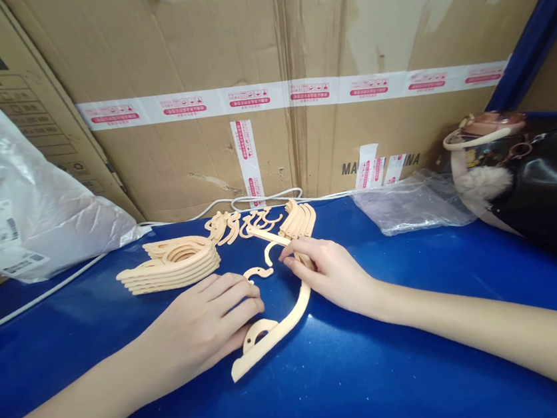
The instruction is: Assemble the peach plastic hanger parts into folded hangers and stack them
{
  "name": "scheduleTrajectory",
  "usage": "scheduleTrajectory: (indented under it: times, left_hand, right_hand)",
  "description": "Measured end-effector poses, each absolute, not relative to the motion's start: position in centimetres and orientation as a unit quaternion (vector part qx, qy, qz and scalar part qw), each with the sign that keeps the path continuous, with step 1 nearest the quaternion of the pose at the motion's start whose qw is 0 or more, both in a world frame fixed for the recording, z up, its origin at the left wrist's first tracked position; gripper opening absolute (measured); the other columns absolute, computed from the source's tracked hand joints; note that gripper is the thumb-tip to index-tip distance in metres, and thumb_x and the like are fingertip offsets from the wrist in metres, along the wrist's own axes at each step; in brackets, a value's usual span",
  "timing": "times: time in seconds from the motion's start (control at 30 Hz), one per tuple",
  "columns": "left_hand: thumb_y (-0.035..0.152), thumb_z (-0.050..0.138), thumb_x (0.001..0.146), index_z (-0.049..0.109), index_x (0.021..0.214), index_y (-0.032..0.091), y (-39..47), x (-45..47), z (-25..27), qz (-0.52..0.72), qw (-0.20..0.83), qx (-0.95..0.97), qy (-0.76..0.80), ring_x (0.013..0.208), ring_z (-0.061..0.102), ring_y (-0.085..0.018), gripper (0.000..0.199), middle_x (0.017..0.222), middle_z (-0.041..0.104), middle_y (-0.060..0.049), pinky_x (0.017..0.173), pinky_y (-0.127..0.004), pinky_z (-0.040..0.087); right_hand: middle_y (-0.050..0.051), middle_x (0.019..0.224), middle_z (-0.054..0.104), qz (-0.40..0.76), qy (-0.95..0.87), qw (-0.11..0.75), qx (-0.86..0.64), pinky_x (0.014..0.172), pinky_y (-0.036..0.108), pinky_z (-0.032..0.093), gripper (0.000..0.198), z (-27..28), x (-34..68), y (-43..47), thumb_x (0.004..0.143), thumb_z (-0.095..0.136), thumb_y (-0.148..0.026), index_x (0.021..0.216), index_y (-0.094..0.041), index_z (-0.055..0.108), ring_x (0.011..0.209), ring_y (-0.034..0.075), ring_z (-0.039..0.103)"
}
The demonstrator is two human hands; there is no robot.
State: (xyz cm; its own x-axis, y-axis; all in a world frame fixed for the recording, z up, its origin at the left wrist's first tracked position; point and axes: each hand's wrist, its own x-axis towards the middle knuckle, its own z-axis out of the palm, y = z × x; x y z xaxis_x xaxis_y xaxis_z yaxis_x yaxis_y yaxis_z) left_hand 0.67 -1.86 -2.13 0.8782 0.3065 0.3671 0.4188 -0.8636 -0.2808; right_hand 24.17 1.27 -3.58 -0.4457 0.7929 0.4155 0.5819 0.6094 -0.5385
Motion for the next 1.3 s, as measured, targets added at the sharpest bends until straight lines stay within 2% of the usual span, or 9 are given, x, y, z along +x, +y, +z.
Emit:
scheduleTrajectory:
  times: [0.13,0.3,0.4,0.47,0.6,0.77,0.97,1.2,1.3]
  left_hand:
    - [0.023,0.046,0.096,0.059,0.096,0.015,-2.0,0.6,-2.0,-0.162,0.167,-0.951,-0.203,0.088,0.055,-0.022,0.015,0.093,0.061,-0.006,0.071,-0.034,0.045]
    - [0.010,0.041,0.093,0.059,0.096,0.014,-2.2,0.6,-1.8,-0.151,0.153,-0.957,-0.195,0.086,0.055,-0.023,0.019,0.093,0.061,-0.007,0.068,-0.034,0.044]
    - [0.027,0.046,0.094,0.059,0.099,0.014,-2.8,0.8,-1.3,-0.172,0.082,-0.962,-0.195,0.088,0.056,-0.024,0.019,0.097,0.062,-0.009,0.073,-0.036,0.045]
    - [0.043,0.053,0.090,0.058,0.107,0.014,-3.2,1.0,-1.1,-0.171,0.051,-0.966,-0.187,0.099,0.055,-0.026,0.034,0.108,0.060,-0.011,0.083,-0.038,0.045]
    - [0.049,0.055,0.088,0.050,0.125,0.012,-3.6,1.1,-1.2,-0.144,0.068,-0.969,-0.186,0.117,0.048,-0.030,0.052,0.125,0.055,-0.014,0.099,-0.043,0.036]
    - [0.039,0.050,0.092,0.053,0.121,0.012,-3.3,1.0,-1.7,-0.143,0.059,-0.968,-0.198,0.106,0.054,-0.027,0.040,0.111,0.062,-0.011,0.095,-0.042,0.036]
    - [0.031,0.047,0.093,0.058,0.111,0.015,-3.5,1.2,-1.8,-0.145,0.058,-0.970,-0.186,0.098,0.056,-0.025,0.027,0.100,0.063,-0.009,0.093,-0.042,0.037]
    - [0.024,0.044,0.093,0.059,0.110,0.014,-3.5,1.3,-1.8,-0.134,0.045,-0.974,-0.178,0.094,0.055,-0.024,0.024,0.097,0.063,-0.008,0.088,-0.041,0.039]
    - [0.022,0.045,0.092,0.058,0.110,0.014,-3.6,1.3,-1.8,-0.134,0.044,-0.974,-0.175,0.093,0.055,-0.024,0.024,0.097,0.063,-0.008,0.088,-0.040,0.040]
  right_hand:
    - [-0.004,0.063,0.046,0.112,-0.867,0.309,-0.375,0.061,0.025,0.035,0.019,-3.3,24.0,1.0,0.095,0.046,-0.026,0.079,-0.019,0.053,0.058,0.012,0.043]
    - [0.000,0.076,0.054,0.083,-0.888,0.290,-0.346,0.068,0.027,0.040,0.012,-3.3,23.9,0.6,0.094,0.048,-0.022,0.088,-0.019,0.058,0.071,0.014,0.051]
    - [0.004,0.091,0.055,0.090,-0.897,0.281,-0.328,0.072,0.029,0.044,0.016,-3.2,24.0,0.5,0.094,0.045,-0.020,0.097,-0.019,0.060,0.080,0.016,0.054]
    - [0.006,0.100,0.054,0.092,-0.904,0.275,-0.314,0.074,0.029,0.046,0.018,-3.2,24.0,0.5,0.094,0.043,-0.018,0.100,-0.019,0.060,0.083,0.016,0.055]
    - [0.008,0.106,0.054,0.104,-0.922,0.262,-0.267,0.080,0.031,0.047,0.018,-3.0,24.0,0.4,0.093,0.040,-0.012,0.094,-0.018,0.057,0.092,0.017,0.055]
    - [0.006,0.098,0.059,0.141,-0.922,0.256,-0.254,0.076,0.030,0.048,0.010,-3.0,23.9,0.2,0.094,0.044,-0.015,0.102,-0.019,0.050,0.089,0.017,0.056]
    - [0.006,0.098,0.062,0.127,-0.935,0.238,-0.232,0.079,0.032,0.048,0.022,-2.9,23.9,0.3,0.093,0.045,-0.013,0.112,-0.018,0.055,0.089,0.017,0.056]
    - [0.008,0.100,0.063,0.134,-0.939,0.232,-0.217,0.082,0.033,0.048,0.024,-2.9,23.9,0.5,0.094,0.044,-0.014,0.110,-0.018,0.061,0.092,0.018,0.056]
    - [0.008,0.104,0.062,0.135,-0.937,0.235,-0.222,0.085,0.033,0.048,0.022,-2.9,24.0,0.5,0.095,0.050,-0.023,0.113,-0.017,0.061,0.096,0.018,0.056]
